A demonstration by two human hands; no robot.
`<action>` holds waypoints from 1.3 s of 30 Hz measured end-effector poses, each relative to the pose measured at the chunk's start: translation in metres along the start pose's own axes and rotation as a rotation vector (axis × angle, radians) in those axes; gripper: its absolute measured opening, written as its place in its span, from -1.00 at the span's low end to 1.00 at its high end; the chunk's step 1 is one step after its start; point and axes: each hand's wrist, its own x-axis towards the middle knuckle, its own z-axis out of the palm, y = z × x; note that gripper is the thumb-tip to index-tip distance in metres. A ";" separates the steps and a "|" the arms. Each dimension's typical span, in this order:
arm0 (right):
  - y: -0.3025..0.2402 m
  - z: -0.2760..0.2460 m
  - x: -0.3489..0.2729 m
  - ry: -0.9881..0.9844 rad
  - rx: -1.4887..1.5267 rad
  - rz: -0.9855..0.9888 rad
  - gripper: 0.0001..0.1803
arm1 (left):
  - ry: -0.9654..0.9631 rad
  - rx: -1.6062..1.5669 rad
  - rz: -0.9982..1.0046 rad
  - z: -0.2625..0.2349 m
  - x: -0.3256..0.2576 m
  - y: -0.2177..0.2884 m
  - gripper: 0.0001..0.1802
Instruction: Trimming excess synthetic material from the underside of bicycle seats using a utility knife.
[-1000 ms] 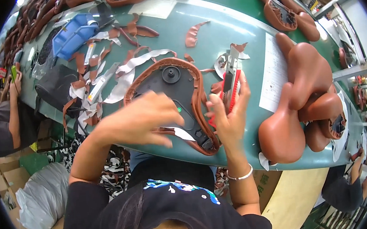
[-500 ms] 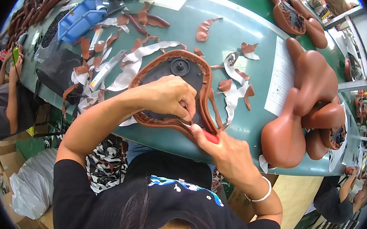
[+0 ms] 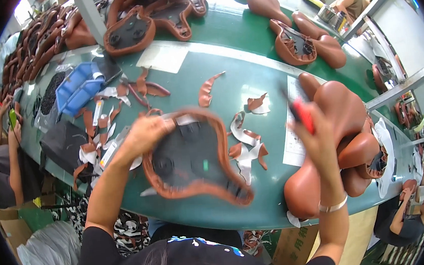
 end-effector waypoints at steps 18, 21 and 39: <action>0.308 0.057 0.431 0.128 -0.757 0.320 -0.33 | 0.281 -0.239 0.147 0.105 0.096 0.046 -0.88; 0.345 0.069 0.450 0.080 -0.626 0.298 -0.27 | 0.284 -0.214 0.138 0.102 0.095 0.051 -0.88; 0.010 -0.022 0.181 -0.282 -0.422 -0.129 -0.32 | 0.728 0.048 0.522 0.091 0.094 0.082 -0.38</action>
